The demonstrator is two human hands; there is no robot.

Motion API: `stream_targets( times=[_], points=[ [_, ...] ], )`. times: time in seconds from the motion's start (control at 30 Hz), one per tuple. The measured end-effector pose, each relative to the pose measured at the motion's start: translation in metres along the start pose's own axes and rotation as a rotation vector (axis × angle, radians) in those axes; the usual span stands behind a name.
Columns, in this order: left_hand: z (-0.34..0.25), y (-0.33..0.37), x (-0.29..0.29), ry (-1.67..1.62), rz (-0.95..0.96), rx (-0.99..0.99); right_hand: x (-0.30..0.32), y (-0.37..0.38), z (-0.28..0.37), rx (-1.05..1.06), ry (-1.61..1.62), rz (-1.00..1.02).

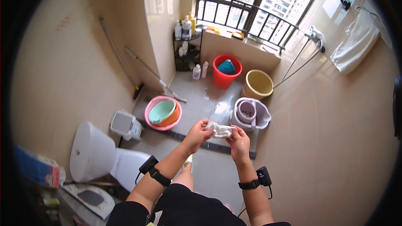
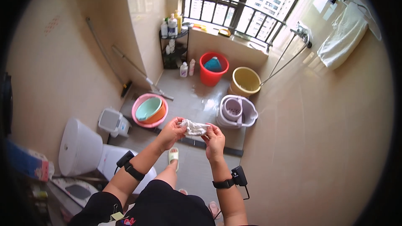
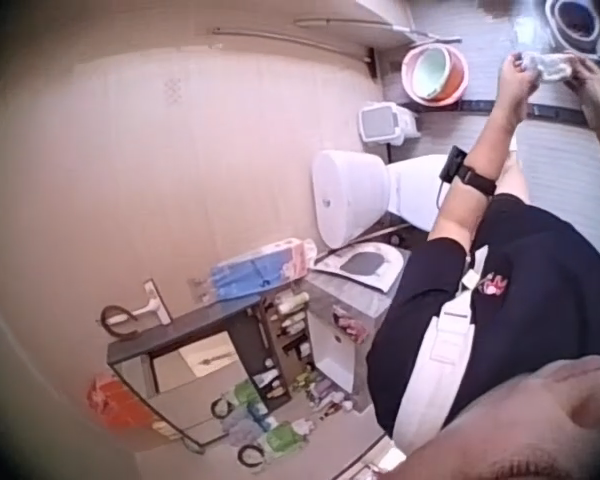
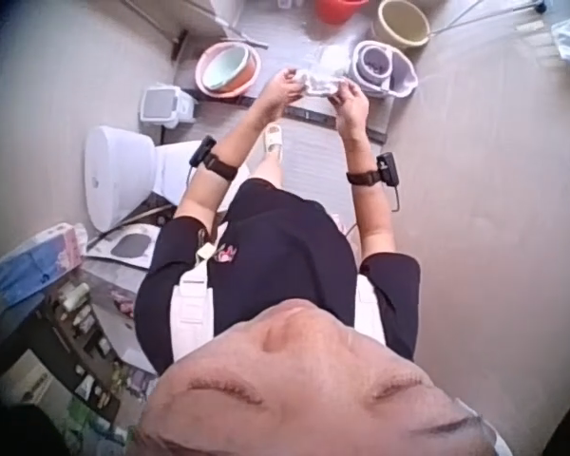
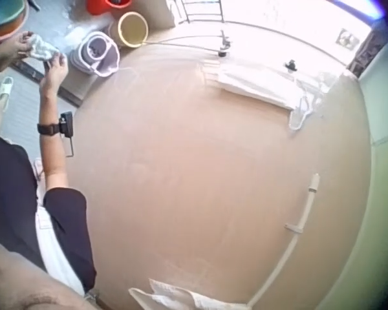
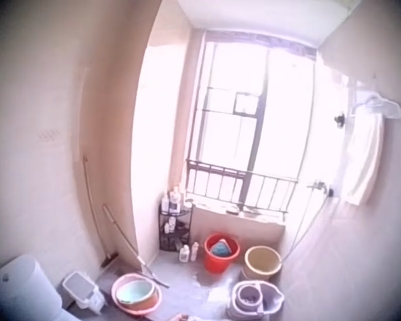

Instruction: Cleaning window glass and frames using a wet cloth and organizing cleaning supplies in a bathroom balcony area.

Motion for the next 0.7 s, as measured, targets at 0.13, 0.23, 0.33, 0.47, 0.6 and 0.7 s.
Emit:
stream_targets(
  times=[0.13, 0.23, 0.33, 0.47, 0.6, 0.7],
  points=[
    [-0.036, 0.067, 0.005, -0.340, 0.083, 0.153, -0.035, 0.083, 0.002, -0.022, 0.251, 0.091],
    [-0.082, 0.121, 0.030, -0.475, 0.181, 0.121, -0.050, 0.142, 0.009, -0.073, 0.145, 0.106],
    [-0.119, 0.158, 0.038, -0.325, 0.150, 0.161, -0.071, 0.188, 0.025, -0.078, -0.028, 0.152],
    [-0.167, 0.221, 0.058, -0.321, 0.138, 0.114, -0.115, 0.244, 0.048, -0.149, -0.098, 0.320],
    [-0.197, 0.284, 0.073, -0.296, 0.068, 0.088, -0.138, 0.318, 0.048, -0.175, -0.283, 0.499],
    [-0.217, 0.334, 0.078, -0.243, -0.014, 0.060, -0.166, 0.380, 0.074, 0.288, -0.553, 0.440]
  ],
)
Point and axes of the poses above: each hand's wrist, its own y-axis towards the middle knuckle, its own x-axis out of the back of the hand, z = x × y, the point moved 7 cm from there along y, towards the middle knuckle, and after that the axes turned 6 degrees about x, right-handed, at the moved point
